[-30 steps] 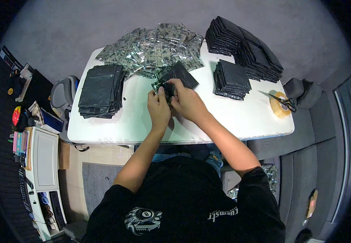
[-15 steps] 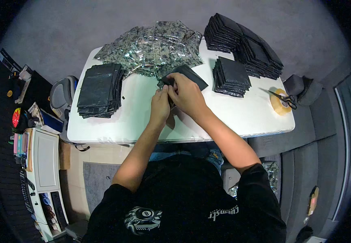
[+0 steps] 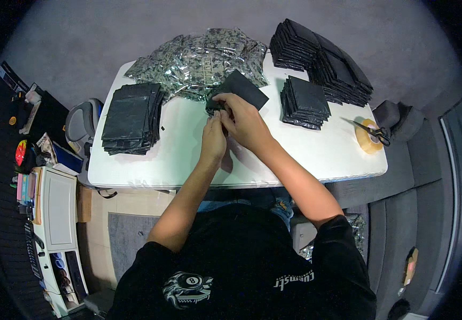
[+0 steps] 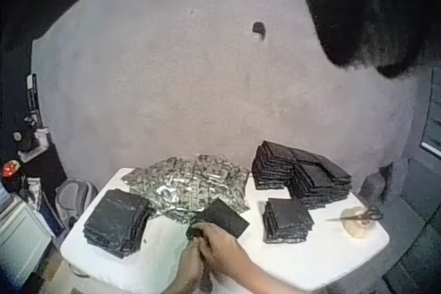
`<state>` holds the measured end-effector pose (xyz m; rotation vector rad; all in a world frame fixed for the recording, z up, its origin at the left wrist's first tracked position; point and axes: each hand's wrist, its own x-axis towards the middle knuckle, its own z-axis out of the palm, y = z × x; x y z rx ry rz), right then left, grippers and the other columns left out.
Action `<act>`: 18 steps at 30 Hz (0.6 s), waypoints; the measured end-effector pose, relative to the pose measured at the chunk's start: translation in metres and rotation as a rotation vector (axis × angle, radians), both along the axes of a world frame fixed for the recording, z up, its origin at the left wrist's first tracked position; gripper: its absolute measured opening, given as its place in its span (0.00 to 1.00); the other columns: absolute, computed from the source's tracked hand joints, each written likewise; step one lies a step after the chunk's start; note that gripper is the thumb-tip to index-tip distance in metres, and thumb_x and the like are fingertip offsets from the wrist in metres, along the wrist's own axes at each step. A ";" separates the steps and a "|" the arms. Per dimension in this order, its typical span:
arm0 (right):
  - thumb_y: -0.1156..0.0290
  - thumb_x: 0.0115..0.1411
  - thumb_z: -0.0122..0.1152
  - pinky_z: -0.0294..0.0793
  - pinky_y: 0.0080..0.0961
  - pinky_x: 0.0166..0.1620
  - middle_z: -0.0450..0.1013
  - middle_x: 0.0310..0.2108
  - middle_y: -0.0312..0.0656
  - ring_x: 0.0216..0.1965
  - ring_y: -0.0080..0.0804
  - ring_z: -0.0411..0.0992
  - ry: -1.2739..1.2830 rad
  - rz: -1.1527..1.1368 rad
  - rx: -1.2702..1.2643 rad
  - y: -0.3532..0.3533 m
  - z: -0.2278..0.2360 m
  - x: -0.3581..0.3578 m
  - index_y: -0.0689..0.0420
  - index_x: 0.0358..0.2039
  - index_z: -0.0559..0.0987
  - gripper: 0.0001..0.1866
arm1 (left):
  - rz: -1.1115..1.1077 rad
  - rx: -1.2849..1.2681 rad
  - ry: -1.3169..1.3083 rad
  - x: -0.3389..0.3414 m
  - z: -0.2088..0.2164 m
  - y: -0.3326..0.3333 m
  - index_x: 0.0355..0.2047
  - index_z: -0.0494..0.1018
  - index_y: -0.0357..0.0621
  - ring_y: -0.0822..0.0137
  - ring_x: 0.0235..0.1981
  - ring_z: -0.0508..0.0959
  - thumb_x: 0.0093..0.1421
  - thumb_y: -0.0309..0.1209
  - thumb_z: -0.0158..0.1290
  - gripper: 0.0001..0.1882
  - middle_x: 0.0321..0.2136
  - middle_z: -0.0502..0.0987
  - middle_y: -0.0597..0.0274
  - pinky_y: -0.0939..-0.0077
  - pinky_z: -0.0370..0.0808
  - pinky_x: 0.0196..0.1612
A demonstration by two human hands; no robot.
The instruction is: The recorder is packaging circuit boards into anti-static bags and then into larger black bags.
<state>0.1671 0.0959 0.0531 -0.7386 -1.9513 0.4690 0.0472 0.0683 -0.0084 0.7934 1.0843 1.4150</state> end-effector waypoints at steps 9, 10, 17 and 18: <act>0.80 0.65 0.62 0.77 0.37 0.39 0.74 0.33 0.48 0.32 0.43 0.76 -0.022 0.037 -0.056 -0.001 0.006 0.003 0.58 0.58 0.78 0.20 | 0.046 0.085 0.255 -0.006 0.003 0.000 0.49 0.76 0.29 0.68 0.39 0.83 0.79 0.43 0.45 0.24 0.40 0.82 0.53 0.70 0.80 0.43; 0.80 0.65 0.62 0.77 0.37 0.39 0.74 0.32 0.48 0.32 0.43 0.76 -0.011 0.019 -0.036 0.000 0.006 0.006 0.57 0.59 0.78 0.21 | 0.030 0.038 0.395 -0.008 0.005 0.001 0.47 0.78 0.28 0.67 0.37 0.83 0.78 0.43 0.47 0.25 0.37 0.83 0.53 0.70 0.80 0.41; 0.80 0.64 0.63 0.77 0.39 0.40 0.74 0.32 0.47 0.33 0.44 0.76 -0.039 0.014 -0.055 -0.003 -0.004 0.010 0.56 0.60 0.77 0.23 | -0.211 -0.135 0.477 -0.017 -0.004 0.006 0.44 0.81 0.29 0.67 0.31 0.83 0.76 0.41 0.47 0.23 0.35 0.84 0.52 0.69 0.79 0.32; 0.80 0.64 0.63 0.77 0.39 0.40 0.74 0.32 0.47 0.33 0.44 0.76 -0.039 0.021 -0.054 -0.007 -0.007 0.009 0.56 0.60 0.77 0.23 | -0.107 -0.081 0.416 -0.019 -0.008 0.008 0.44 0.80 0.29 0.67 0.30 0.82 0.76 0.40 0.45 0.23 0.34 0.84 0.53 0.69 0.79 0.31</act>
